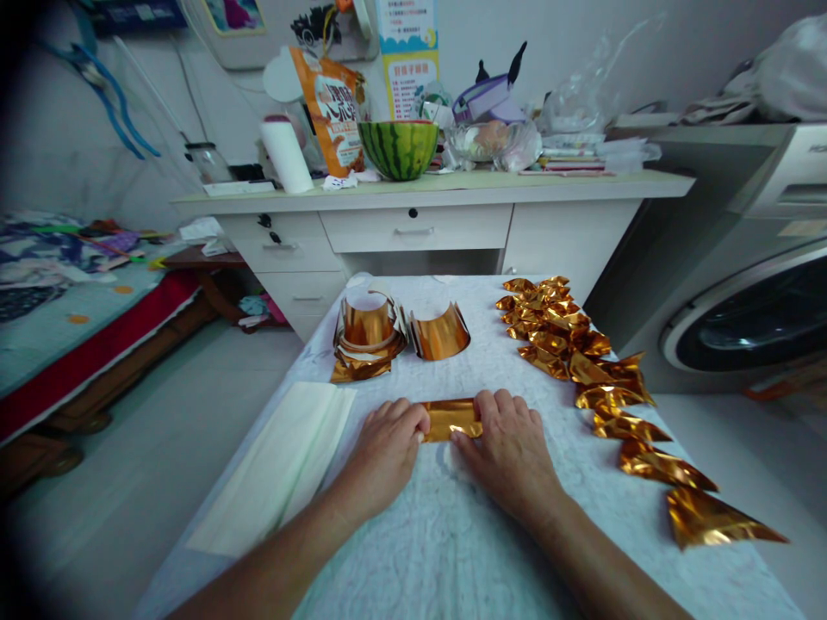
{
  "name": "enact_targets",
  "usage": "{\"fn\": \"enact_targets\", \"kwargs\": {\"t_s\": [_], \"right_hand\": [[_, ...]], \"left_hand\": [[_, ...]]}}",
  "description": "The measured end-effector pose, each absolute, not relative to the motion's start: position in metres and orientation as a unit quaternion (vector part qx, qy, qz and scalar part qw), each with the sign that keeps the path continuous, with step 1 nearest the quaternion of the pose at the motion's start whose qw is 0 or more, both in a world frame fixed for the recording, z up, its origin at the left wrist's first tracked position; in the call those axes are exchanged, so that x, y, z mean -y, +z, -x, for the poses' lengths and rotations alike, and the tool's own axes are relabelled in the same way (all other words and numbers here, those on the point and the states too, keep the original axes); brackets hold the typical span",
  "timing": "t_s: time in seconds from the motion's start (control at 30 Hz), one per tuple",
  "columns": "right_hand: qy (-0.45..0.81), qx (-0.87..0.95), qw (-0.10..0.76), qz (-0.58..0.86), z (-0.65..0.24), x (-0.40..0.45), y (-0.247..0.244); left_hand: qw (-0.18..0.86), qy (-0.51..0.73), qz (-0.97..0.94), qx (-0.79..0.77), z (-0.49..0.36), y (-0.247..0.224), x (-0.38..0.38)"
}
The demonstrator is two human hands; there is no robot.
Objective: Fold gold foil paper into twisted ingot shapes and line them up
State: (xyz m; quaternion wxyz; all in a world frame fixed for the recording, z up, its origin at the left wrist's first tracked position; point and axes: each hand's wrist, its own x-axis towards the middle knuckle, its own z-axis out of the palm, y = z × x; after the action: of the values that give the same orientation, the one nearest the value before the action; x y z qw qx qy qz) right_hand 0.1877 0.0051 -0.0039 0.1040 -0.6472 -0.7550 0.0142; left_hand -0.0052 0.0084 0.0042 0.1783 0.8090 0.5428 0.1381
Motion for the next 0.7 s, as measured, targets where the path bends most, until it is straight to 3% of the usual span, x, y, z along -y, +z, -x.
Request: {"fn": "enact_targets", "kwargs": {"t_s": [0.5, 0.7], "right_hand": [[0.016, 0.764, 0.118, 0.634, -0.230, -0.013, -0.014], [0.055, 0.783, 0.228, 0.576, -0.222, -0.012, 0.000]], "left_hand": [[0.184, 0.151, -0.805, -0.544, 0.004, 0.004, -0.009], [0.169, 0.163, -0.813, -0.534, 0.005, 0.004, -0.009]]}}
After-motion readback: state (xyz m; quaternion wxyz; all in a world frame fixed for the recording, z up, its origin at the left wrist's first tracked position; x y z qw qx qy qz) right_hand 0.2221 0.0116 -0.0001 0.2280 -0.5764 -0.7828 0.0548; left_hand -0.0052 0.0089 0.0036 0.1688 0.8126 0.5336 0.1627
